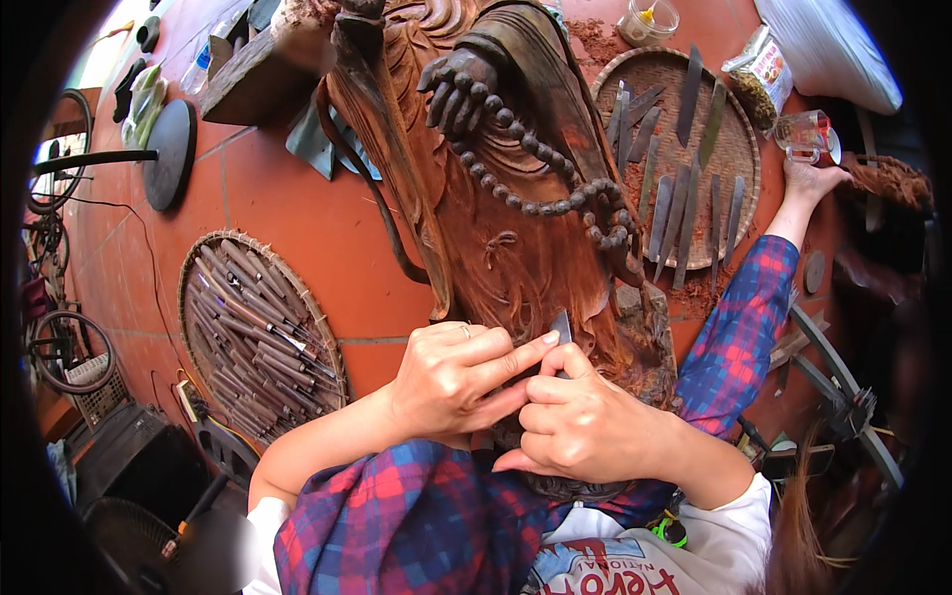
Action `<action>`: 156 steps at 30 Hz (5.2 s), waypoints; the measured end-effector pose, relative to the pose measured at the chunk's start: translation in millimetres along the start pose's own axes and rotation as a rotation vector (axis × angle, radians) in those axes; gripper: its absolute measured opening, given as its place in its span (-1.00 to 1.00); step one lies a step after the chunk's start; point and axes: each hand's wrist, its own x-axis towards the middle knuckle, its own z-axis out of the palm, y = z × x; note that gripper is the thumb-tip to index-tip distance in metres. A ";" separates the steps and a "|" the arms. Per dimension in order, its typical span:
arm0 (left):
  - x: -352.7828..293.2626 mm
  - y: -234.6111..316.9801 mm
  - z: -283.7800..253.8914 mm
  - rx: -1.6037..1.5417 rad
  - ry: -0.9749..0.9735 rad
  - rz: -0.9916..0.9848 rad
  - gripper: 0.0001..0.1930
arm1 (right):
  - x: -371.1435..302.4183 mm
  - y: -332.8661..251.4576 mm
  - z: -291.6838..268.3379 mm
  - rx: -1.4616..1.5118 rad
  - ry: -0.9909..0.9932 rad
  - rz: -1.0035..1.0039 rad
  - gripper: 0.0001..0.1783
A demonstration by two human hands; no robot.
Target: The person is carving a wooden statue of a figure, likely a deity, using various hand tools. They apply a liquid from a bottle to the sculpture and then use a chisel to refine the details of the figure's robes and a beaded necklace.
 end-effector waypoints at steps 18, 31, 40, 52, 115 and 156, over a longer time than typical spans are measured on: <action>5.4 1.0 -7.4 0.012 -0.032 -0.014 -0.58 | 4.3 -3.8 15.0 0.060 0.286 0.017 -0.55; 21.2 -11.8 -13.7 0.111 0.100 0.061 -0.61 | 28.2 -2.6 11.1 0.048 0.413 0.060 -0.56; 23.7 -11.8 -14.2 0.179 0.111 0.105 -0.63 | 26.9 -3.7 12.2 0.059 0.450 0.093 -0.59; 19.4 -6.8 -6.3 0.174 0.118 0.114 -0.62 | 16.8 -7.9 21.7 0.043 0.483 0.114 -0.55; -55.5 17.0 -1.7 0.074 0.237 -0.248 -0.80 | -190.3 254.9 -46.6 -0.070 0.864 1.325 -0.68; -50.5 8.1 -1.3 -0.135 0.405 -0.333 -0.73 | -189.8 253.4 -74.7 -0.520 0.808 1.400 -0.66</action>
